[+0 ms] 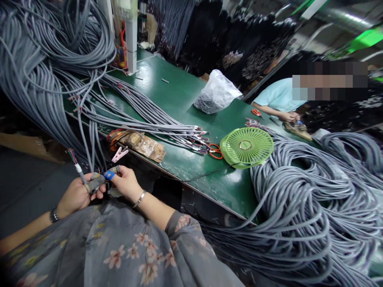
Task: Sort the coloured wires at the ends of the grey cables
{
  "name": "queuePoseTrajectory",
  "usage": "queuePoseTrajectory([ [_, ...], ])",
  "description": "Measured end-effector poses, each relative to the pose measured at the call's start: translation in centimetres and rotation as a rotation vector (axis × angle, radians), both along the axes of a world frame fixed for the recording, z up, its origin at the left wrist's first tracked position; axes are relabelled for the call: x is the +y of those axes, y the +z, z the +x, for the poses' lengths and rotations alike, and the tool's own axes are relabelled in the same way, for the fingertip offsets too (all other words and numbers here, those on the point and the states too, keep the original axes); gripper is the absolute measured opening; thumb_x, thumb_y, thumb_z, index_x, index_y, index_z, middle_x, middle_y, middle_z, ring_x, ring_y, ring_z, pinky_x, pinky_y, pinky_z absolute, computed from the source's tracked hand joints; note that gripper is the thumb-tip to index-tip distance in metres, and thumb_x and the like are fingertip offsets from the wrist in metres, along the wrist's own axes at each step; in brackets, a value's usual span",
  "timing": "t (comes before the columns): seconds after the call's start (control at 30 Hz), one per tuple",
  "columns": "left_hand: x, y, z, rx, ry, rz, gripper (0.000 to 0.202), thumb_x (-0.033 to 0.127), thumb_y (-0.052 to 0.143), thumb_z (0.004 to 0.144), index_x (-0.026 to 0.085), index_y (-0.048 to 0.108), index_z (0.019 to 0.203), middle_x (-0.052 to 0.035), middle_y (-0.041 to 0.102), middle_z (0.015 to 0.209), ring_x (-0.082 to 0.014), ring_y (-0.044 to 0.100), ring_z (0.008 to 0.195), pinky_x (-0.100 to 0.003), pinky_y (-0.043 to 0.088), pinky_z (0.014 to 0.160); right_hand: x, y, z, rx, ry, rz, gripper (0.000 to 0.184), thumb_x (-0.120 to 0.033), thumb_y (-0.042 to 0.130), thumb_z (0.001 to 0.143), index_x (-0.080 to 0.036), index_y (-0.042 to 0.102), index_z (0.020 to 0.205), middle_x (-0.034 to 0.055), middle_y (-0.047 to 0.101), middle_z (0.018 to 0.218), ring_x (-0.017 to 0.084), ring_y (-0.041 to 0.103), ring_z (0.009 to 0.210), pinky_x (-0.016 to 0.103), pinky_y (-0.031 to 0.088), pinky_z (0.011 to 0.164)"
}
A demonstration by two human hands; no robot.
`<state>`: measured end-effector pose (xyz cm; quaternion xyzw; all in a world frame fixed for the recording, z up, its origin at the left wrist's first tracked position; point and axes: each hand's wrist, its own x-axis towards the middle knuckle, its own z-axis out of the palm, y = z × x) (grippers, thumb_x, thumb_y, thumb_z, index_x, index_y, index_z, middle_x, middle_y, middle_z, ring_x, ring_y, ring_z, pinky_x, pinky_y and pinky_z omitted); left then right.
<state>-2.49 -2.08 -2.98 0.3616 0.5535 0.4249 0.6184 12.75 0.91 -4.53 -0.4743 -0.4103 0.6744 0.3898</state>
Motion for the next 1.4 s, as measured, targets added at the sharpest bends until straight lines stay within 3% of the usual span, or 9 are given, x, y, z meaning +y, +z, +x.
queuePoseTrajectory([
  [0.2,0.0,0.3,0.0,-0.005,0.022,-0.014,0.040,0.048,0.091,0.052,0.017,0.066,0.056,-0.0019,0.067,0.051,-0.0110,0.056,0.040,-0.019,0.036,0.039,0.1,0.0,0.4,0.024,0.062,-0.037,0.050,-0.054,0.096,0.058,-0.020,0.063,0.074,-0.0058,0.057,0.056,0.009,0.047,0.050,0.023,0.040,0.049],
  [0.6,0.2,0.9,0.6,-0.074,0.153,-0.026,0.033,0.036,0.090,0.048,0.018,0.067,0.062,0.0009,0.066,0.051,-0.0109,0.056,0.040,-0.020,0.035,0.038,-0.3,0.0,0.7,0.029,0.030,-0.012,0.053,-0.057,0.096,0.056,-0.020,0.060,0.070,-0.0057,0.057,0.058,0.010,0.047,0.053,0.023,0.040,0.050],
  [0.77,0.3,1.1,0.8,-0.080,0.178,-0.046,0.034,0.038,0.089,0.046,0.019,0.063,0.058,0.0021,0.063,0.046,-0.0083,0.050,0.036,-0.018,0.030,0.036,-0.6,0.1,0.7,0.065,0.059,0.003,0.058,-0.056,0.099,0.050,-0.021,0.058,0.069,-0.0055,0.060,0.063,0.010,0.052,0.057,0.026,0.048,0.057],
  [0.97,0.7,1.7,0.7,-0.110,0.169,-0.050,0.033,0.038,0.087,0.047,0.020,0.062,0.058,0.0038,0.058,0.043,-0.0064,0.044,0.034,-0.018,0.029,0.036,-0.4,-1.1,2.2,0.117,0.169,0.010,0.061,-0.062,0.098,0.047,-0.019,0.062,0.069,-0.0058,0.057,0.059,0.010,0.048,0.054,0.026,0.046,0.056],
  [1.17,1.6,1.9,-0.1,-0.162,-0.039,-0.086,0.033,0.040,0.090,0.052,0.018,0.068,0.062,0.0036,0.054,0.041,-0.0051,0.037,0.033,-0.018,0.023,0.036,2.5,-2.1,3.1,0.224,-0.042,-0.063,0.060,-0.077,0.078,0.074,-0.018,0.068,0.079,-0.0009,0.064,0.070,0.009,0.048,0.055,0.023,0.045,0.054],
  [1.3,2.6,1.7,-0.3,-0.269,-0.158,-0.107,0.028,0.035,0.091,0.054,0.016,0.072,0.061,0.0027,0.053,0.039,-0.0045,0.035,0.031,-0.017,0.022,0.034,4.7,-1.0,2.0,0.280,-0.015,-0.146,0.056,-0.071,0.065,0.092,-0.016,0.071,0.083,0.0023,0.069,0.075,0.009,0.053,0.058,0.021,0.047,0.056],
  [1.4,3.2,1.7,-0.1,-0.338,-0.174,-0.124,0.026,0.032,0.092,0.054,0.015,0.074,0.060,0.0024,0.054,0.039,-0.0032,0.034,0.030,-0.016,0.023,0.034,5.2,-0.3,1.2,0.373,-0.011,-0.149,0.055,-0.068,0.061,0.097,-0.016,0.073,0.087,0.0011,0.068,0.072,0.009,0.053,0.057,0.020,0.049,0.056],
])
